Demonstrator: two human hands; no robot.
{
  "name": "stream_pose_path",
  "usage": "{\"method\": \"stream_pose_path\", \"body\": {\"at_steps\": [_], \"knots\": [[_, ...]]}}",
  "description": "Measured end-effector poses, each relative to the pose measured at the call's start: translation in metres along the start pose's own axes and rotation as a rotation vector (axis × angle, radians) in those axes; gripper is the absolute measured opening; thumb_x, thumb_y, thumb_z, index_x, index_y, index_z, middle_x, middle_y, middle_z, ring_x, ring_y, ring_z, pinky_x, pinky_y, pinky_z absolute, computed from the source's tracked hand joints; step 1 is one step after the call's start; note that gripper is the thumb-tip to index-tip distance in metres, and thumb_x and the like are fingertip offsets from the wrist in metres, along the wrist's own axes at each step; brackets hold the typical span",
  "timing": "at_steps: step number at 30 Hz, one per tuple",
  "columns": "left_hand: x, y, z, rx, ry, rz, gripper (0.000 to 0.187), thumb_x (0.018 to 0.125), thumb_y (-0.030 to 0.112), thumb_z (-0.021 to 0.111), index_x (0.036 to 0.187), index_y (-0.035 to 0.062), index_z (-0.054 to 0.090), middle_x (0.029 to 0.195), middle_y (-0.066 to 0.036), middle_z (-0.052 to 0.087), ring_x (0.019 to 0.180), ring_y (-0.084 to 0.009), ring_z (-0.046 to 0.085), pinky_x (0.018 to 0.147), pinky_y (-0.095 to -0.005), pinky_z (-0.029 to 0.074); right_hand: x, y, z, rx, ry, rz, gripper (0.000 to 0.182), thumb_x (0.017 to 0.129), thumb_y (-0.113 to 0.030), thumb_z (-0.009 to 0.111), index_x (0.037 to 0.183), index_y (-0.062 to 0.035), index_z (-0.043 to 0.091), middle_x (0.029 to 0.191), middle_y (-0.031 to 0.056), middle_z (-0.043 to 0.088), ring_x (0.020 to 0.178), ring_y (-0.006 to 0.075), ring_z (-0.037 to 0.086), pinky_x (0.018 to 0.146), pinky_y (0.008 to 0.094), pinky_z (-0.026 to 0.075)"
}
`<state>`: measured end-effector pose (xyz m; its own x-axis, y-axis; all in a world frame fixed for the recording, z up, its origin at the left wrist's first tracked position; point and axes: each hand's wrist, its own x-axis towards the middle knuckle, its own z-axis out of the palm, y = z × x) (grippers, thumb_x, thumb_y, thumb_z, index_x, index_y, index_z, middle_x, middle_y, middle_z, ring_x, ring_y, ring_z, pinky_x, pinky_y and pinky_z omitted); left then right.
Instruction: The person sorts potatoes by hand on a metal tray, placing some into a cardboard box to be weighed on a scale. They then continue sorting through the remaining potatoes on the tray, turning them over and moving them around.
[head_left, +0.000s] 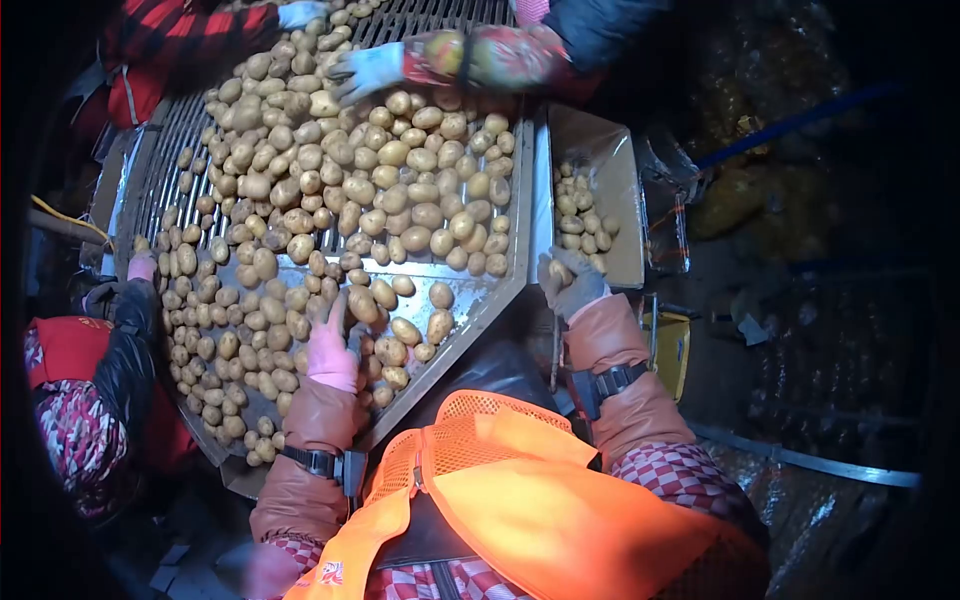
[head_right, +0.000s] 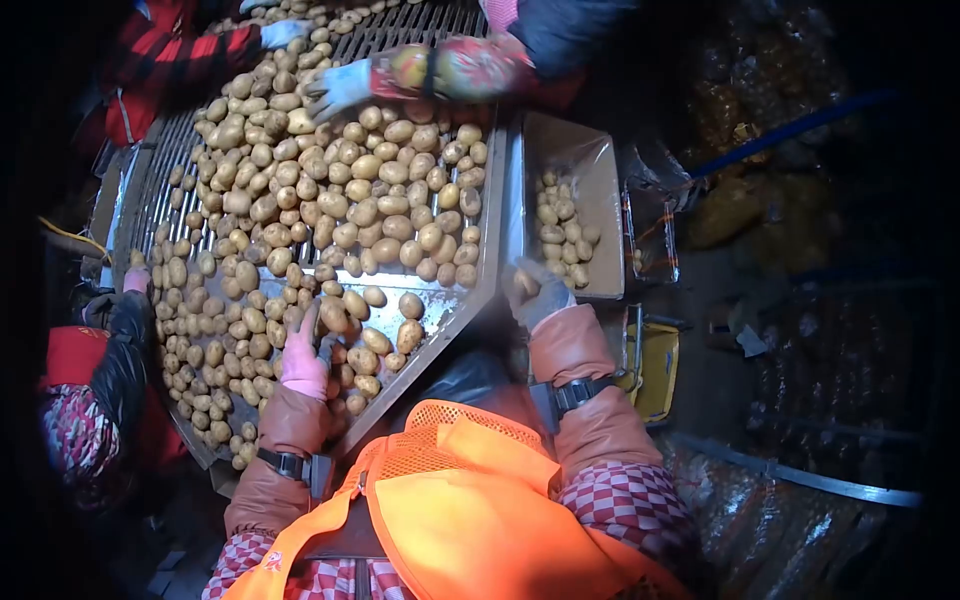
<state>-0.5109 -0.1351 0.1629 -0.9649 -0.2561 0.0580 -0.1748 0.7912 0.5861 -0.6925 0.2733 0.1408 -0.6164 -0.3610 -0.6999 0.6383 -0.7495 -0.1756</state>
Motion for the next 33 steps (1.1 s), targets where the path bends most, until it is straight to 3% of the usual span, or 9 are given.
{"method": "stream_pose_path", "body": {"at_steps": [2, 5, 10, 14, 17, 22, 26, 29, 33], "knots": [[0.005, 0.01, -0.002, 0.011, -0.034, -0.041, 0.062, 0.084, 0.017, 0.072, 0.142, 0.0112, 0.05, 0.136, -0.025, 0.052, 0.123, -0.0442, 0.053, 0.103, -0.0479, 0.046, 0.009, -0.028, -0.022, -0.17, -0.086, 0.087, 0.023, 0.091, -0.012, 0.065, 0.112, -0.0033, 0.063, 0.107, 0.0092, 0.063, 0.094, 0.0198, 0.063, 0.063, 0.0244, 0.055], [-0.002, 0.001, 0.0, 0.048, -0.042, 0.027, 0.061, 0.085, 0.017, 0.071, 0.142, 0.0096, 0.05, 0.138, -0.025, 0.05, 0.124, -0.0428, 0.053, 0.103, -0.0467, 0.045, -0.024, -0.105, 0.039, -0.213, -0.19, -0.573, 0.029, 0.094, -0.025, 0.063, 0.114, -0.0036, 0.06, 0.107, 0.0106, 0.064, 0.092, 0.0221, 0.063, 0.079, 0.0353, 0.057], [-0.009, -0.005, 0.0, 0.001, 0.046, 0.044, 0.049, 0.087, 0.02, 0.068, 0.134, 0.0097, 0.058, 0.129, -0.024, 0.058, 0.115, -0.0428, 0.058, 0.098, -0.0477, 0.047, -0.03, -0.169, 0.093, -0.185, 0.366, -0.662, 0.058, 0.093, -0.048, 0.063, 0.125, 0.0003, 0.058, 0.122, 0.0204, 0.064, 0.115, 0.0328, 0.059, 0.096, 0.0412, 0.053], [-0.015, -0.002, -0.009, 0.078, 0.188, 0.087, 0.041, 0.089, 0.023, 0.064, 0.128, 0.0116, 0.063, 0.121, -0.021, 0.064, 0.106, -0.0417, 0.062, 0.094, -0.0459, 0.049, 0.005, -0.09, 0.073, -0.283, 0.019, -0.56, 0.045, 0.096, -0.035, 0.062, 0.131, -0.0062, 0.058, 0.123, 0.0206, 0.062, 0.107, 0.031, 0.064, 0.093, 0.0421, 0.055], [-0.021, -0.014, -0.026, 0.314, 0.141, 0.032, 0.054, 0.085, 0.035, 0.07, 0.133, 0.0147, 0.059, 0.135, -0.018, 0.056, 0.121, -0.0381, 0.054, 0.103, -0.0516, 0.04, 0.001, 0.025, 0.092, -0.436, 0.111, -0.514, 0.043, 0.098, -0.03, 0.06, 0.134, -0.0062, 0.056, 0.116, 0.0158, 0.065, 0.094, 0.0257, 0.067, 0.078, 0.0387, 0.057], [-0.087, -0.081, -0.044, 0.635, -0.025, -0.143, 0.075, 0.081, 0.055, 0.068, 0.144, 0.0194, 0.05, 0.151, -0.015, 0.041, 0.144, -0.0356, 0.03, 0.115, -0.0598, 0.021, 0.007, 0.108, 0.043, -0.845, -0.206, -0.265, 0.044, 0.097, -0.025, 0.062, 0.134, -0.0041, 0.053, 0.11, 0.0115, 0.067, 0.085, 0.0239, 0.067, 0.066, 0.0363, 0.056], [-0.162, -0.117, -0.055, 0.268, 0.233, -0.386, 0.069, 0.08, 0.037, 0.073, 0.142, 0.0159, 0.05, 0.146, -0.016, 0.047, 0.14, -0.0389, 0.036, 0.114, -0.0537, 0.03, -0.028, 0.154, 0.071, -1.058, -0.121, -0.192, 0.04, 0.096, -0.018, 0.062, 0.132, -0.0007, 0.055, 0.107, 0.0117, 0.067, 0.08, 0.0232, 0.07, 0.063, 0.0353, 0.058], [-0.194, -0.132, -0.045, 0.408, 0.09, -0.661, 0.059, 0.085, 0.023, 0.065, 0.142, 0.0198, 0.051, 0.146, -0.012, 0.047, 0.142, -0.0361, 0.034, 0.116, -0.0513, 0.029, -0.025, 0.169, 0.068, -1.276, -0.2, -0.319, 0.04, 0.1, -0.02, 0.057, 0.134, -0.001, 0.052, 0.107, 0.0111, 0.067, 0.077, 0.0178, 0.068, 0.055, 0.0296, 0.058], [-0.156, -0.064, -0.029, 0.452, 0.24, -0.592, 0.056, 0.084, 0.032, 0.066, 0.137, 0.0203, 0.054, 0.147, -0.008, 0.047, 0.14, -0.032, 0.038, 0.113, -0.0578, 0.027, -0.015, 0.221, 0.081, -1.479, -0.364, -0.429, 0.038, 0.098, -0.01, 0.062, 0.134, 0.0005, 0.054, 0.119, 0.013, 0.065, 0.102, 0.0184, 0.065, 0.091, 0.0301, 0.052]]}}
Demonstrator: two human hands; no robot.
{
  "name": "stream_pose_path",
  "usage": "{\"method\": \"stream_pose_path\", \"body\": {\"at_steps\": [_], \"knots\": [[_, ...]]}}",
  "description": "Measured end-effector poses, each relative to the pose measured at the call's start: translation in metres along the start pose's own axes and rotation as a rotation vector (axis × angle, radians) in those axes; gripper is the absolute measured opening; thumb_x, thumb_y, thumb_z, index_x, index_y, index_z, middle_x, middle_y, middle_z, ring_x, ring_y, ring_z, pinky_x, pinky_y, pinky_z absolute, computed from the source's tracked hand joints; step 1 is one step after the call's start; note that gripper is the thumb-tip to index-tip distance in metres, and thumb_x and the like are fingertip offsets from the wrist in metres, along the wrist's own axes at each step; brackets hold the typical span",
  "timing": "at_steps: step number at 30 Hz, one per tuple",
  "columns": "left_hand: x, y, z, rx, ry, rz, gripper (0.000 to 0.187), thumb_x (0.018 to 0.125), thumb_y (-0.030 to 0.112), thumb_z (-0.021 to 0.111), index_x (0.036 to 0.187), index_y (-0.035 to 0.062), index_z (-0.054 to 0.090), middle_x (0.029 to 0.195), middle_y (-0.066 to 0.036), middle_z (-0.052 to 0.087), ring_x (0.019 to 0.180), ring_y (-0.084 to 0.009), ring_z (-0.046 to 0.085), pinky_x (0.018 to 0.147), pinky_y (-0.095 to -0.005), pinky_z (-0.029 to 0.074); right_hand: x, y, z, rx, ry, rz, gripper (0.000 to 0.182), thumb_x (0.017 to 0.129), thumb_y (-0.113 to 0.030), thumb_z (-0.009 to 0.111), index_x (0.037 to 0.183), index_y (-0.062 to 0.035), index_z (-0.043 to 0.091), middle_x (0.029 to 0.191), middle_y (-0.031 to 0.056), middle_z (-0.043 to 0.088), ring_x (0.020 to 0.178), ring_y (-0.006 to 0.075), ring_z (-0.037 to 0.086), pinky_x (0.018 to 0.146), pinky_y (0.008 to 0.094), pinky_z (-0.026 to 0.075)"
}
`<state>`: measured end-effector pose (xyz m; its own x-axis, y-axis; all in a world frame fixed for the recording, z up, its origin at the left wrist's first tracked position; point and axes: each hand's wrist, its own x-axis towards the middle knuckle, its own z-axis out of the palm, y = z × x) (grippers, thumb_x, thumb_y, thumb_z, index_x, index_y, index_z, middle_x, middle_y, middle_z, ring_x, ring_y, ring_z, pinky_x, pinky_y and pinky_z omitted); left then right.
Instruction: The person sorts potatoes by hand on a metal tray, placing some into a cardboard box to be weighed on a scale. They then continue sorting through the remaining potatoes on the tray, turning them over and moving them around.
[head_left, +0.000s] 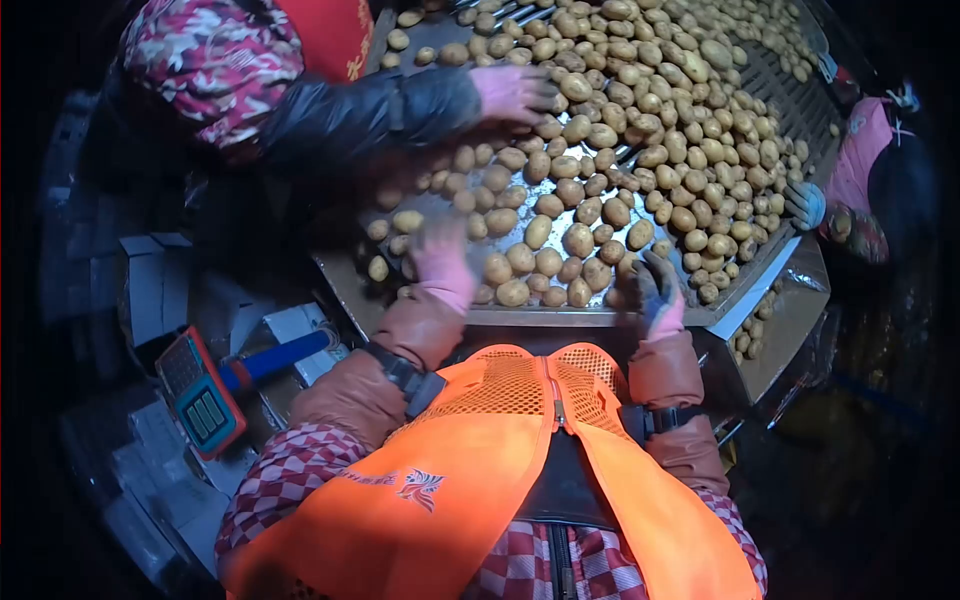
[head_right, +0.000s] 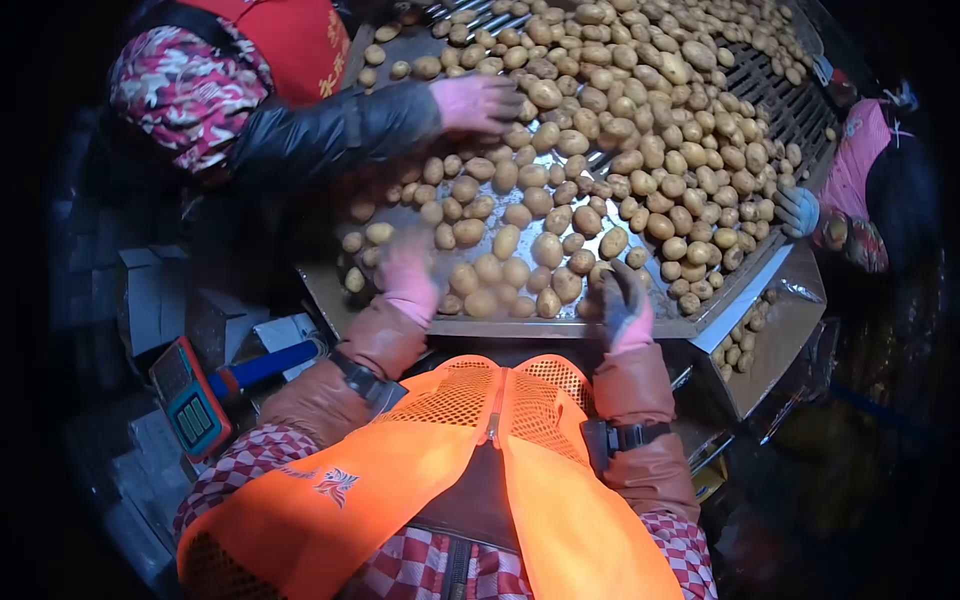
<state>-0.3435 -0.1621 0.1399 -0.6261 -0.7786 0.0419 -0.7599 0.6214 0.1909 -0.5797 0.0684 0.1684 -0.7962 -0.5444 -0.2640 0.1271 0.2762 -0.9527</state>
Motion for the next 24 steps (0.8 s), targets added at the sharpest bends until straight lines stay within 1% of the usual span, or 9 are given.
{"method": "stream_pose_path", "body": {"at_steps": [4, 8, 12, 14, 17, 19, 21, 23, 24], "knots": [[0.004, 0.039, -0.024, -0.089, -0.054, 0.501, 0.059, 0.079, 0.04, 0.073, 0.132, 0.0203, 0.059, 0.147, -0.013, 0.046, 0.138, -0.0333, 0.04, 0.111, -0.0575, 0.029, 0.013, -0.004, 0.039, -0.161, -0.195, -0.261, 0.036, 0.093, -0.004, 0.065, 0.129, -0.0004, 0.059, 0.12, 0.0127, 0.066, 0.109, 0.0205, 0.063, 0.097, 0.0313, 0.049], [-0.001, -0.015, -0.018, -0.122, -0.039, 0.301, 0.055, 0.073, 0.044, 0.077, 0.124, 0.0254, 0.065, 0.147, -0.009, 0.046, 0.136, -0.0296, 0.042, 0.112, -0.0519, 0.029, 0.023, -0.029, 0.022, -0.549, -0.018, -0.532, 0.039, 0.086, -0.012, 0.073, 0.123, -0.0056, 0.065, 0.114, 0.0181, 0.067, 0.106, 0.0319, 0.065, 0.098, 0.0377, 0.049], [-0.009, -0.04, -0.039, 0.093, -0.101, 0.019, 0.054, 0.074, 0.034, 0.076, 0.126, 0.0251, 0.064, 0.142, -0.008, 0.052, 0.136, -0.0279, 0.044, 0.111, -0.0512, 0.031, 0.035, -0.014, -0.008, -0.916, 0.071, -0.278, 0.072, 0.081, -0.026, 0.077, 0.145, -0.0151, 0.048, 0.149, 0.0213, 0.041, 0.134, 0.0413, 0.043, 0.11, 0.0465, 0.038], [-0.001, -0.045, -0.033, 0.137, -0.027, -0.144, 0.056, 0.073, 0.028, 0.077, 0.128, 0.0255, 0.063, 0.138, -0.007, 0.055, 0.135, -0.0273, 0.044, 0.111, -0.0505, 0.032, 0.017, -0.022, 0.03, -1.102, -0.023, -0.253, 0.072, 0.081, -0.03, 0.075, 0.146, -0.0172, 0.046, 0.149, 0.0199, 0.041, 0.136, 0.0436, 0.039, 0.112, 0.0502, 0.035], [0.048, -0.037, -0.029, 0.069, 0.247, -0.001, 0.058, 0.073, 0.021, 0.075, 0.13, 0.0254, 0.061, 0.135, -0.007, 0.057, 0.135, -0.0281, 0.045, 0.11, -0.0494, 0.034, -0.001, -0.025, 0.099, -1.261, -0.18, -0.227, 0.074, 0.08, -0.031, 0.074, 0.147, -0.0173, 0.043, 0.152, 0.0198, 0.039, 0.139, 0.0495, 0.034, 0.115, 0.0611, 0.024], [0.103, -0.024, -0.044, -0.092, 0.114, -0.112, 0.045, 0.081, 0.018, 0.067, 0.126, 0.0209, 0.064, 0.135, -0.008, 0.057, 0.134, -0.0282, 0.046, 0.109, -0.0497, 0.034, 0.004, -0.032, 0.113, -1.2, -0.362, -0.406, 0.064, 0.081, -0.031, 0.069, 0.141, -0.0201, 0.049, 0.148, 0.0152, 0.044, 0.138, 0.0453, 0.034, 0.112, 0.0665, 0.024], [0.177, -0.056, 0.034, 0.126, -0.276, -0.431, 0.056, 0.078, 0.012, 0.068, 0.132, 0.0247, 0.06, 0.135, -0.01, 0.057, 0.131, -0.031, 0.048, 0.107, -0.0484, 0.039, 0.001, -0.037, 0.127, -1.193, -0.446, -0.587, 0.051, 0.079, -0.024, 0.068, 0.129, -0.0232, 0.059, 0.146, 0.0133, 0.045, 0.134, 0.0433, 0.038, 0.113, 0.0621, 0.024], [0.179, -0.051, 0.044, 0.184, -0.427, -0.433, 0.058, 0.079, 0.013, 0.067, 0.134, 0.0289, 0.058, 0.134, -0.012, 0.057, 0.128, -0.0322, 0.049, 0.105, -0.0485, 0.041, 0.002, -0.02, 0.127, -0.978, -0.498, -0.821, 0.038, 0.078, -0.019, 0.069, 0.116, -0.02, 0.066, 0.135, 0.0142, 0.056, 0.125, 0.0411, 0.049, 0.11, 0.0528, 0.036], [0.154, -0.024, 0.003, 0.132, -0.375, -0.283, 0.053, 0.083, 0.018, 0.065, 0.134, 0.0311, 0.058, 0.134, -0.012, 0.057, 0.127, -0.032, 0.05, 0.105, -0.0492, 0.041, 0.006, -0.027, 0.124, -0.857, -0.571, -0.684, 0.036, 0.079, -0.016, 0.068, 0.115, -0.0191, 0.067, 0.129, 0.0144, 0.059, 0.12, 0.0409, 0.053, 0.107, 0.0503, 0.039]]}}
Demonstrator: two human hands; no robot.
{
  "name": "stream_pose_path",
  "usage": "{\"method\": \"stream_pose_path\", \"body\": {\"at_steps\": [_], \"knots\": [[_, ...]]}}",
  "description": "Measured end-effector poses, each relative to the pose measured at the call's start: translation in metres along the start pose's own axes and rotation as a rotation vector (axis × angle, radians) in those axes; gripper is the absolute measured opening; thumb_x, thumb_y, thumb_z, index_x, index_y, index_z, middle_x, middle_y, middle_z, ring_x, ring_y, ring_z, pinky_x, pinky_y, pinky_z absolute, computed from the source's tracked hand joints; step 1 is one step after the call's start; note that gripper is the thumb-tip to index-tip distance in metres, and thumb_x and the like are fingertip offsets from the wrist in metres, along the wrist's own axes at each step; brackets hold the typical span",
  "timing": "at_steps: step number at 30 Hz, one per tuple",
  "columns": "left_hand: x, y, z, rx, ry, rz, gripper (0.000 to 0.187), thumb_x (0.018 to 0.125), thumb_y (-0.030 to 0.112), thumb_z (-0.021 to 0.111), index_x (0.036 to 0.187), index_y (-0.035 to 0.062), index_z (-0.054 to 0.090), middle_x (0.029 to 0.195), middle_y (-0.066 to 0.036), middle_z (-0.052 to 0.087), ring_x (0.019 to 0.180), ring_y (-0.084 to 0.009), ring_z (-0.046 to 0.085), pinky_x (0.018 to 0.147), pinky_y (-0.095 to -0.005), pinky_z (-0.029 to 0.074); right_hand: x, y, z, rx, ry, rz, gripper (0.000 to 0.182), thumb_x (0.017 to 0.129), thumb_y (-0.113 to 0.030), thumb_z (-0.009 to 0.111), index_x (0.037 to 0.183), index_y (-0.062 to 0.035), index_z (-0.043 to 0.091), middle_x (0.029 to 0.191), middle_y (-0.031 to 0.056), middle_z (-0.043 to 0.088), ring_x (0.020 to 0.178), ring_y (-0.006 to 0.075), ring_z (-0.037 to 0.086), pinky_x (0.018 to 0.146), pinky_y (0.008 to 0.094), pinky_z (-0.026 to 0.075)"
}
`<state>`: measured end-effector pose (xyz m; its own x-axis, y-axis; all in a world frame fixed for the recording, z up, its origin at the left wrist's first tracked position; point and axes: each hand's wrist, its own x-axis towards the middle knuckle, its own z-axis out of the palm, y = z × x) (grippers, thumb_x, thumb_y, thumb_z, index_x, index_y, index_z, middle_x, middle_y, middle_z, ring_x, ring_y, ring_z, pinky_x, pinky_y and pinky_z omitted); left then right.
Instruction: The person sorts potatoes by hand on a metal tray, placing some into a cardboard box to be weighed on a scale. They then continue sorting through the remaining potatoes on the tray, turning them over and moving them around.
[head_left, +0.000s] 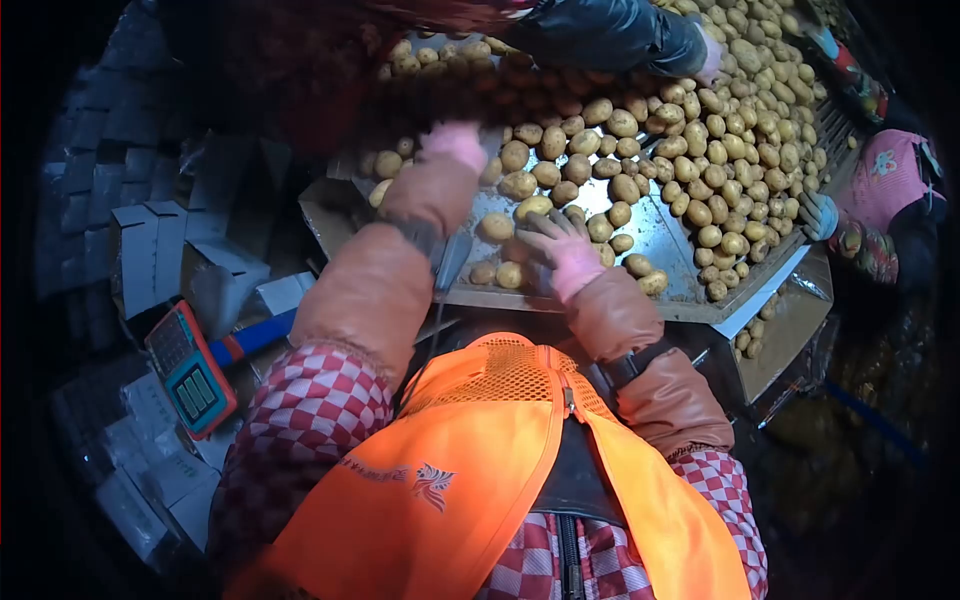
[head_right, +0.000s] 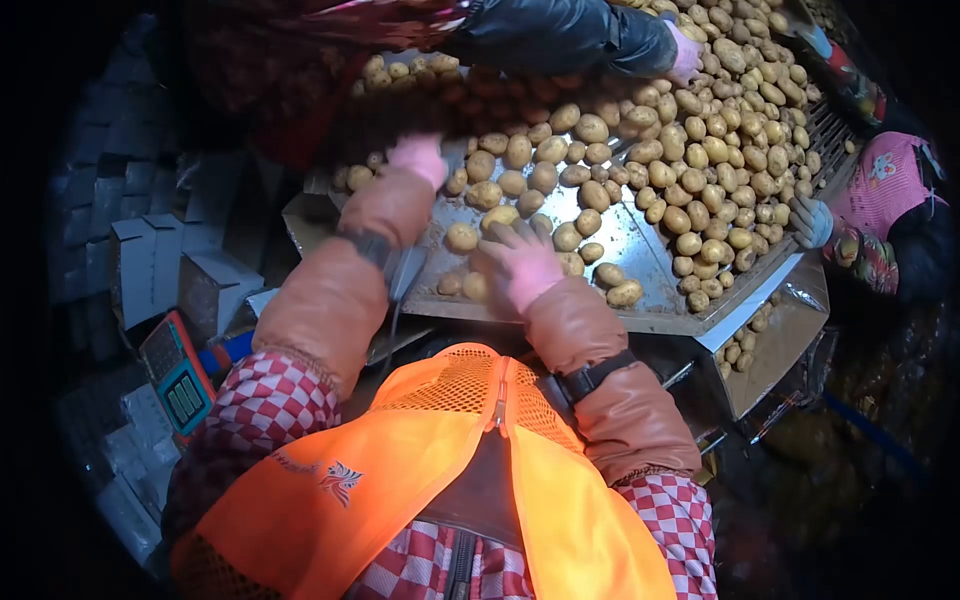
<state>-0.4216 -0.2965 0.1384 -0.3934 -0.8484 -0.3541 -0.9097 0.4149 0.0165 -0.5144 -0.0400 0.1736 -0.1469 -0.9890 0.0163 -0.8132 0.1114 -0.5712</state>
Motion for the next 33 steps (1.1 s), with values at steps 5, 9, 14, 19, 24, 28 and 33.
{"method": "stream_pose_path", "body": {"at_steps": [5, 9, 14, 19, 24, 28, 33], "knots": [[-0.088, -0.058, 0.023, -0.232, 0.399, 0.482, 0.053, 0.088, 0.027, 0.065, 0.14, 0.0239, 0.054, 0.146, -0.015, 0.047, 0.133, -0.04, 0.044, 0.111, -0.0438, 0.039, -0.01, 0.055, -0.031, 0.691, 0.338, 0.41, 0.026, 0.094, -0.003, 0.061, 0.118, -0.0089, 0.07, 0.101, 0.0033, 0.067, 0.092, 0.0144, 0.061, 0.083, 0.0277, 0.05], [-0.125, -0.062, 0.046, -0.287, 0.359, 0.319, 0.056, 0.084, 0.026, 0.066, 0.139, 0.0288, 0.054, 0.146, -0.011, 0.047, 0.138, -0.036, 0.038, 0.113, -0.0487, 0.032, 0.036, 0.132, -0.061, 0.255, 0.537, 0.433, 0.042, 0.093, -0.019, 0.065, 0.134, -0.0141, 0.059, 0.118, 0.0184, 0.066, 0.1, 0.0291, 0.066, 0.087, 0.036, 0.054], [-0.159, -0.06, 0.036, -0.006, 0.285, 0.386, 0.061, 0.071, 0.012, 0.072, 0.129, 0.0265, 0.06, 0.14, -0.007, 0.053, 0.135, -0.0356, 0.043, 0.109, -0.0515, 0.035, 0.065, 0.117, -0.027, -0.279, 0.154, 0.559, 0.066, 0.086, -0.037, 0.068, 0.146, -0.0236, 0.045, 0.155, 0.0186, 0.034, 0.143, 0.0405, 0.031, 0.112, 0.0637, 0.028], [-0.141, -0.061, 0.008, -0.025, 0.545, 0.333, 0.045, 0.075, 0.012, 0.068, 0.118, 0.0234, 0.068, 0.117, -0.003, 0.065, 0.12, -0.0311, 0.055, 0.098, -0.0478, 0.044, 0.014, 0.045, 0.012, -0.415, 0.152, 0.245, 0.06, 0.084, -0.027, 0.065, 0.14, -0.011, 0.049, 0.149, 0.0127, 0.044, 0.14, 0.0328, 0.035, 0.115, 0.0575, 0.022], [-0.119, 0.037, 0.0, -0.11, 0.111, 0.487, 0.057, 0.076, 0.011, 0.067, 0.132, 0.0176, 0.057, 0.109, -0.016, 0.064, 0.102, -0.0356, 0.064, 0.082, -0.0434, 0.053, -0.008, 0.035, 0.008, -0.106, 0.102, 0.132, 0.058, 0.085, -0.021, 0.065, 0.14, -0.0117, 0.051, 0.147, 0.0125, 0.047, 0.138, 0.035, 0.039, 0.117, 0.0539, 0.026], [-0.103, 0.047, -0.02, -0.096, -0.083, 0.485, 0.067, 0.076, 0.008, 0.07, 0.139, 0.0163, 0.048, 0.11, -0.021, 0.061, 0.103, -0.0384, 0.064, 0.085, -0.0458, 0.053, -0.016, 0.046, -0.005, 0.119, 0.152, 0.155, 0.051, 0.084, -0.018, 0.067, 0.134, -0.0164, 0.059, 0.137, 0.0118, 0.058, 0.132, 0.0331, 0.049, 0.114, 0.044, 0.034], [-0.088, 0.019, 0.007, -0.144, -0.01, 0.51, 0.066, 0.071, 0.006, 0.074, 0.132, 0.0152, 0.053, 0.118, -0.021, 0.061, 0.107, -0.0399, 0.062, 0.091, -0.049, 0.051, -0.018, 0.035, -0.019, 0.388, 0.275, 0.278, 0.043, 0.089, -0.013, 0.064, 0.131, -0.015, 0.062, 0.127, 0.0127, 0.065, 0.116, 0.0313, 0.062, 0.101, 0.0359, 0.048]]}}
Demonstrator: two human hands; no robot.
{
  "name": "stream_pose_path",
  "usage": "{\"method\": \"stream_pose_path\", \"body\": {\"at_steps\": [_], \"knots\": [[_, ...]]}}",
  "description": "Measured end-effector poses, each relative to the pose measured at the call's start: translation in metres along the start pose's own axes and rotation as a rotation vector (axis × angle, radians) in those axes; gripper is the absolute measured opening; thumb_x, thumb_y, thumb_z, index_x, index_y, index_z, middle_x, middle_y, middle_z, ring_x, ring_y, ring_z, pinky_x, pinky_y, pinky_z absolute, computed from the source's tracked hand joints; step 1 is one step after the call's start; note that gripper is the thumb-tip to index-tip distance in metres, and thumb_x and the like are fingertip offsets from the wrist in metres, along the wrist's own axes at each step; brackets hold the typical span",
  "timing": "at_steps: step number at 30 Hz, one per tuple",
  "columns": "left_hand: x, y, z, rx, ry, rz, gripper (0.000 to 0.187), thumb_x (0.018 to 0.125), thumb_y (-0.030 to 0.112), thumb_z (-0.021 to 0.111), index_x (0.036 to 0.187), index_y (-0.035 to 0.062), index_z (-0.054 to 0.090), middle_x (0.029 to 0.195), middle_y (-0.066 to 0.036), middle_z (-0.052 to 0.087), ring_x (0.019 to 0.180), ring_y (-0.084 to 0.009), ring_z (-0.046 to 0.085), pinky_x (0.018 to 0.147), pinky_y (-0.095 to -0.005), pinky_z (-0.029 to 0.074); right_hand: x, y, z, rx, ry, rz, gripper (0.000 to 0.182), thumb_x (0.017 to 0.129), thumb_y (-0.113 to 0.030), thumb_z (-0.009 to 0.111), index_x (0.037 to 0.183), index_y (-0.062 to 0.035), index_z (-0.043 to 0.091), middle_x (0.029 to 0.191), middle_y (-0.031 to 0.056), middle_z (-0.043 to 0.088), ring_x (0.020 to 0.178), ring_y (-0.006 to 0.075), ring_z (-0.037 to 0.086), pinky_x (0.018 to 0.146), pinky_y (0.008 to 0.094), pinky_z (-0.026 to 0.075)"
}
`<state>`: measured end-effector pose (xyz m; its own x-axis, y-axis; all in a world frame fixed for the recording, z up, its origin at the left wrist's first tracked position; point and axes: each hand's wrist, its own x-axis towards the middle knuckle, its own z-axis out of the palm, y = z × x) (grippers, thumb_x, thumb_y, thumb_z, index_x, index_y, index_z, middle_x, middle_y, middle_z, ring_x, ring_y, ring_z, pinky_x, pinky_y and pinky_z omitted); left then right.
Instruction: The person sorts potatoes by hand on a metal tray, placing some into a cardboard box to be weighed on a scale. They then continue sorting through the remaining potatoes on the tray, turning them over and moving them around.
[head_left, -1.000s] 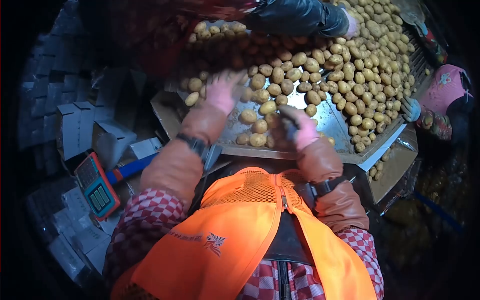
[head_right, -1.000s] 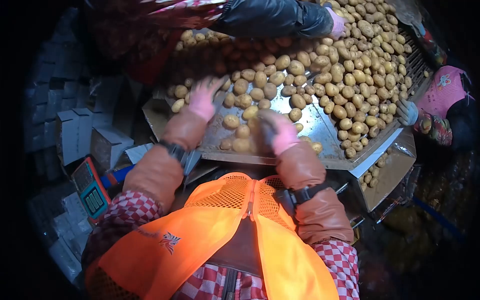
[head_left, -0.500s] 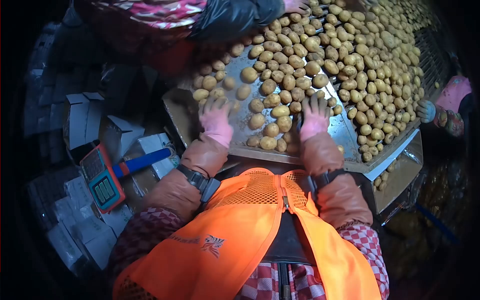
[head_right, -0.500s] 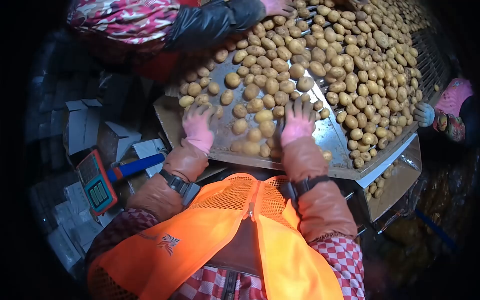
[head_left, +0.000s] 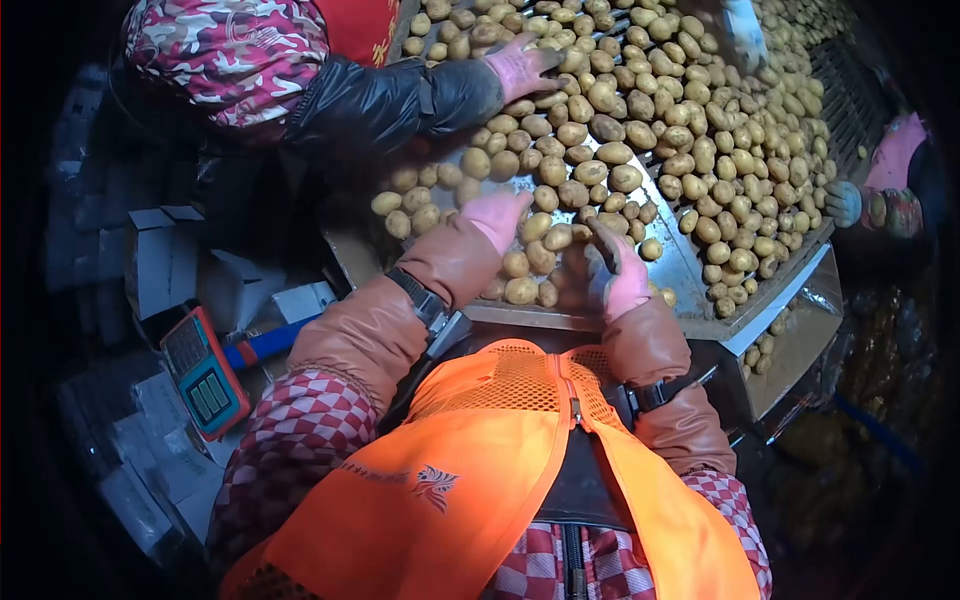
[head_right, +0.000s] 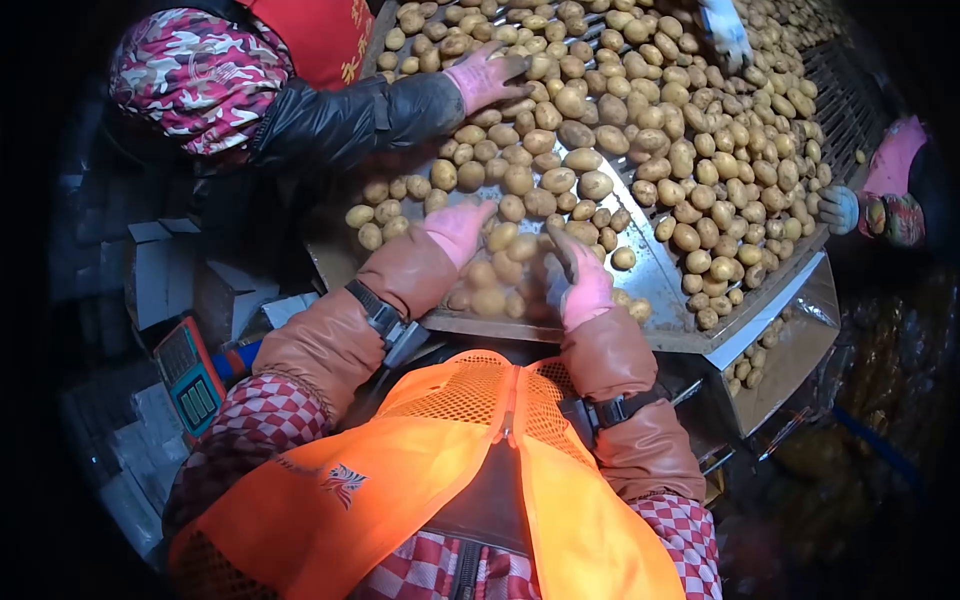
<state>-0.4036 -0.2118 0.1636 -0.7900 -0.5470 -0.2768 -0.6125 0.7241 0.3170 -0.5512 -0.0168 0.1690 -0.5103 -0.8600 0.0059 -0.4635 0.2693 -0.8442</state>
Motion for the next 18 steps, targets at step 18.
{"method": "stream_pose_path", "body": {"at_steps": [18], "knots": [[0.084, 0.031, 0.003, 0.154, 0.437, 0.028, 0.064, 0.087, 0.053, 0.065, 0.141, 0.0193, 0.053, 0.145, -0.019, 0.047, 0.132, -0.0401, 0.045, 0.109, -0.0487, 0.038, -0.024, 0.046, -0.042, 1.972, -0.071, 0.381, 0.065, 0.1, -0.051, 0.05, 0.147, -0.0072, 0.04, 0.146, 0.0151, 0.047, 0.132, 0.0308, 0.046, 0.108, 0.0476, 0.043]]}}
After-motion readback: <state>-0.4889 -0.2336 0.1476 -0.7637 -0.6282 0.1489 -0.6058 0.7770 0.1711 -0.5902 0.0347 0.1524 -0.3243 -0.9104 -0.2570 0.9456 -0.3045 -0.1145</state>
